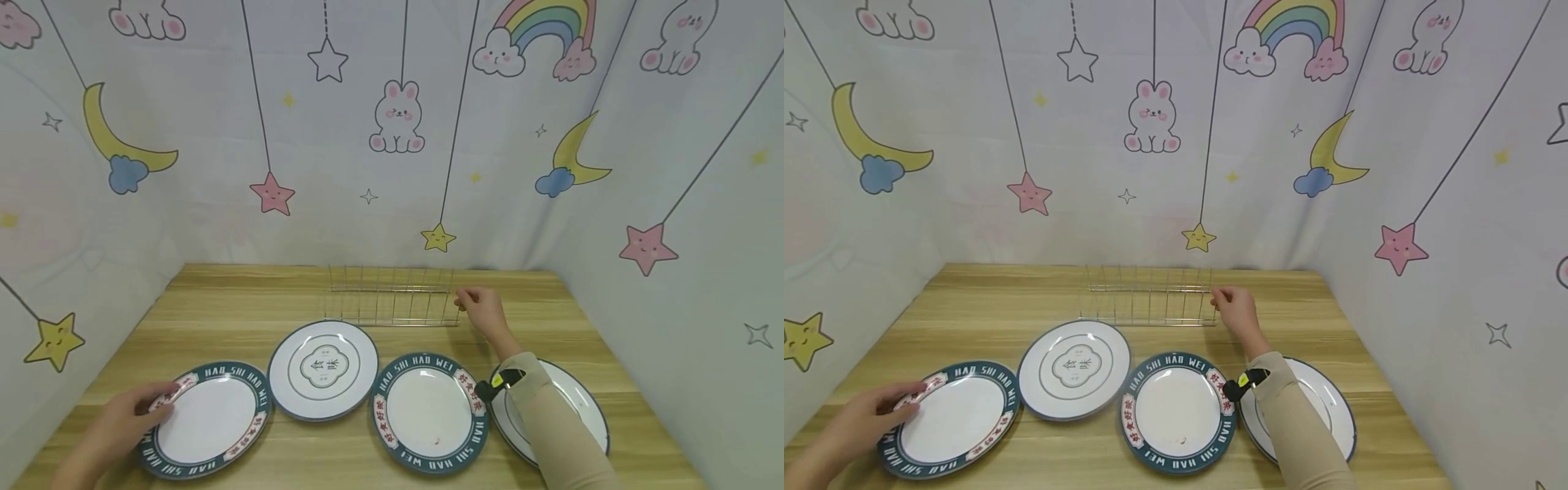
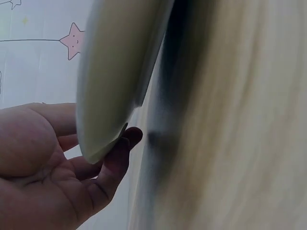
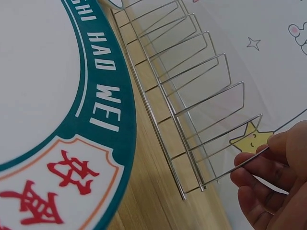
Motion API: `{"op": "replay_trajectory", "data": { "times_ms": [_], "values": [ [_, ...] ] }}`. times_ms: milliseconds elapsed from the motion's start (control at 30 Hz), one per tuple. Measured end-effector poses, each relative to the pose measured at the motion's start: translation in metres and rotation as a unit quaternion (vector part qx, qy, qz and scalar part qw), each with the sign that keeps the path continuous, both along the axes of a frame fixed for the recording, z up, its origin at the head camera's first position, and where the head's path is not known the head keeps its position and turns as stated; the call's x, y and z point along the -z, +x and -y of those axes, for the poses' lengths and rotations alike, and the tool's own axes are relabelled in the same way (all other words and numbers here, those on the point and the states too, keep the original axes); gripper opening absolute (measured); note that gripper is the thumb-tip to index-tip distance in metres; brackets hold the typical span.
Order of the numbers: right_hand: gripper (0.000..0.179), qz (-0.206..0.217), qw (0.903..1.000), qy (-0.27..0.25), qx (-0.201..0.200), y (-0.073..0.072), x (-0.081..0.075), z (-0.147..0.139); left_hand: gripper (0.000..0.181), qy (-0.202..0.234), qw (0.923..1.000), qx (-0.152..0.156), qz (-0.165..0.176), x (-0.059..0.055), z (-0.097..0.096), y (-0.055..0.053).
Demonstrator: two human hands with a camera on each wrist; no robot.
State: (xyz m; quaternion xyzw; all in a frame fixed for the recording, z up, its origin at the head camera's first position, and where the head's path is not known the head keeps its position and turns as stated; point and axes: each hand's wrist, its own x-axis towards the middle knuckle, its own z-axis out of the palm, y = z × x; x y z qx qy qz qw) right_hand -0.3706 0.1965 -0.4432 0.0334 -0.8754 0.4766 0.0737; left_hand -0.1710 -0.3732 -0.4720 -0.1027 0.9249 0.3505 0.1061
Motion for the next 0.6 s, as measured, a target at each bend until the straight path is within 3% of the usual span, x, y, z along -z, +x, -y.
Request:
{"op": "replay_trajectory", "data": {
  "times_ms": [167,333,500,600],
  "values": [
    [0.028,0.003,0.9999,-0.017,-0.002,-0.001,0.001,0.000,0.052,0.010,0.9998,-0.018,0.008,0.002,0.003,0.001],
    [0.028,0.004,0.9995,-0.031,-0.004,-0.002,0.001,-0.001,0.050,0.016,0.9997,-0.020,0.006,-0.003,0.005,0.005],
    [0.028,0.007,0.9996,-0.026,0.000,-0.002,0.000,-0.001,0.057,0.022,0.9995,-0.020,-0.012,-0.013,0.002,0.011],
    [0.030,0.008,0.9997,-0.025,0.001,-0.001,0.000,-0.001,0.063,0.025,0.9991,-0.032,-0.015,-0.010,0.006,0.012]
  ]
}}
